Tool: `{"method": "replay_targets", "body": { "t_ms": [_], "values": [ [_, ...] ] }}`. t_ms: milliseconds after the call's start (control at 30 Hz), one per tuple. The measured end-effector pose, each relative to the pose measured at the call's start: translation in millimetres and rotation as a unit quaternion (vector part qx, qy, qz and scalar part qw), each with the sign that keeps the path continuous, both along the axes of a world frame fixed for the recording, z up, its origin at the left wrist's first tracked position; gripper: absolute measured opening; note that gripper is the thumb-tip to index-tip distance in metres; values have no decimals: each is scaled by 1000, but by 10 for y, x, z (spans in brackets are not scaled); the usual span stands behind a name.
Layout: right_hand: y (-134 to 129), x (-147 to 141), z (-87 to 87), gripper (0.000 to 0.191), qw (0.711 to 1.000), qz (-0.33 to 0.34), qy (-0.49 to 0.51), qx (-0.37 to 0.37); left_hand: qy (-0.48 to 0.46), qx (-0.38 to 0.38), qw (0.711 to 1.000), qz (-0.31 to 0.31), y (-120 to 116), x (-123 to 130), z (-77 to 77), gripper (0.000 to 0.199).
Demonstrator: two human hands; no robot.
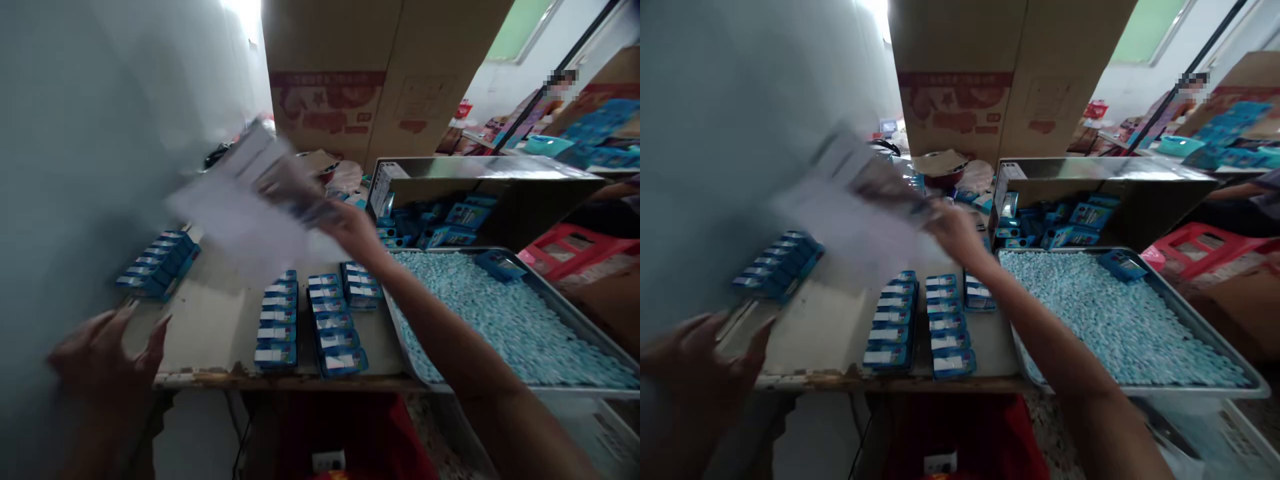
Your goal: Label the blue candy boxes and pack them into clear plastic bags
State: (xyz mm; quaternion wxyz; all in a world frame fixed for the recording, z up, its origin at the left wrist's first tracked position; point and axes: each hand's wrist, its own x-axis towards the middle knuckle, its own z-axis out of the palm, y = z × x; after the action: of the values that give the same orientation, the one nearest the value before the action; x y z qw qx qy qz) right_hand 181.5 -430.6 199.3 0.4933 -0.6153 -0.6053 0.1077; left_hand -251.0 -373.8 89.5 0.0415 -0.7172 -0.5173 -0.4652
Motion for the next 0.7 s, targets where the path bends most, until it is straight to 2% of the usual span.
{"method": "replay_targets", "body": {
  "t_ms": [33,67,133,167,233,300,333,400,467,533,700],
  "values": [
    [15,296,94,31,991,-118,-26,61,39,25,999,9,231,154,-20,40],
    [59,552,174,37,969,-213,-62,106,83,22,996,-6,465,329,-58,39],
    [238,898,258,49,931,-310,-167,91,160,-43,984,-59,917,690,-191,38],
    [367,983,247,53,920,-319,-221,53,177,-81,979,-67,1121,850,-285,39],
    [674,1010,107,55,904,-287,-311,-63,181,-149,971,-45,1449,1090,-513,43],
    [1000,935,-157,49,882,-226,-364,-196,174,-199,964,3,1640,1210,-759,47],
    [1158,893,-307,44,867,-191,-378,-262,177,-213,961,23,1684,1232,-875,48],
    [1471,842,-560,33,847,-149,-379,-342,196,-212,956,53,1693,1223,-1072,50],
    [1809,862,-665,30,841,-133,-371,-371,231,-184,953,60,1651,1186,-1203,51],
    [2203,950,-590,32,848,-134,-366,-359,265,-155,949,64,1609,1150,-1271,50],
    [3411,1248,-169,43,895,-155,-348,-234,304,-101,945,69,1605,1085,-1316,47]
  ]
}}
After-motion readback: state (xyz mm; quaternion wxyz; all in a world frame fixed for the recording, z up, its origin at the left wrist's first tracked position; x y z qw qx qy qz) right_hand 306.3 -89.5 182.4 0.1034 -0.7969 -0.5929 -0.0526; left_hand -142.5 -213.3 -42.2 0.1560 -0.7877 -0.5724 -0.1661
